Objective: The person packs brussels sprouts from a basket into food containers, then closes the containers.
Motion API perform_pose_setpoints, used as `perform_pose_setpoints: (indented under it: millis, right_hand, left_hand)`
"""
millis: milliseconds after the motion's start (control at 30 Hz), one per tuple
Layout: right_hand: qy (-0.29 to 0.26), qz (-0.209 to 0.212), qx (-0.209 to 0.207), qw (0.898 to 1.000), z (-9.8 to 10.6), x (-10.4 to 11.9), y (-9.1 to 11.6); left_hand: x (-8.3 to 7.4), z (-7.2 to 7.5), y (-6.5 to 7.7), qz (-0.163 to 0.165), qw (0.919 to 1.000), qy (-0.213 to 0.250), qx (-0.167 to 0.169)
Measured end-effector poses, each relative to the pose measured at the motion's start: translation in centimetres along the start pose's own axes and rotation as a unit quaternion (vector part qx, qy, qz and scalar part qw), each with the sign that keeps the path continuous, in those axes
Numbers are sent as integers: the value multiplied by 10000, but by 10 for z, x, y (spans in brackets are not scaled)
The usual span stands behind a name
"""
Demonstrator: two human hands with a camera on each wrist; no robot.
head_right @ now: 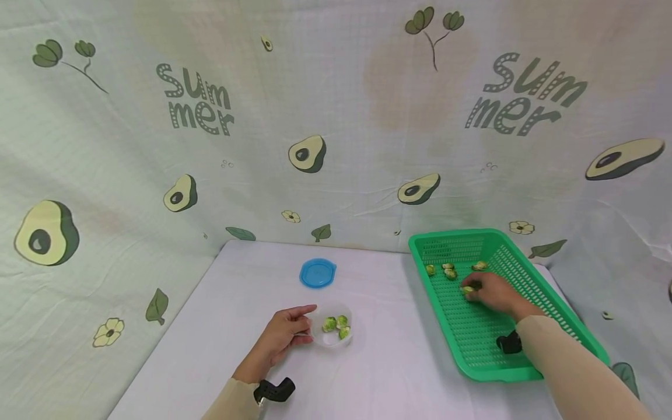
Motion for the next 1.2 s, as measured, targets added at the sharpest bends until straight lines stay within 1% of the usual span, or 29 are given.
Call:
perform_pose_setpoints:
  millis: [167,267,400,500,600,700,967,1100,1200]
  right_hand:
    - [-206,122,186,9995,-3,3,0]
    - [-236,109,155,9995,-3,2,0]
    - [-112,31,-31,9999,-1,-1,-1]
    - [109,-32,-135,9998,-1,-2,-1]
    - [274,-34,-162,9995,-1,1,-1]
    - [313,36,-150,9994,-2,4,0]
    - [-149,76,-394,9991,1,8,2]
    - [-232,33,-539,9983,3,12,4]
    - [-180,19,-598,9980,5,18,6]
  left_hand:
    - [1,0,-1,41,10000,-43,-46]
    - [1,-1,0,42,10000,-44,-58]
    - [0,-1,0,31,10000,-17,-63]
    - [0,-1,1,31,10000,-7,-63]
    - [0,-1,2,36,10000,-18,-78]
    - [0,-1,2,36,10000,-10,-85]
    - [2,-1,1,44,10000,-15,-76]
    - [2,-2,1,20,10000,5,-43]
    - [1,-2,2,-9,10000,18,-18]
Point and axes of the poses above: each hand's wrist, its own y-axis away from the middle knuckle, its own z-axis out of the back of the hand, x = y × z, the point moved 5 cm from there along -y, towards the middle knuckle, and after that the axes turned 10 degrees about x, right-handed, at the moved point
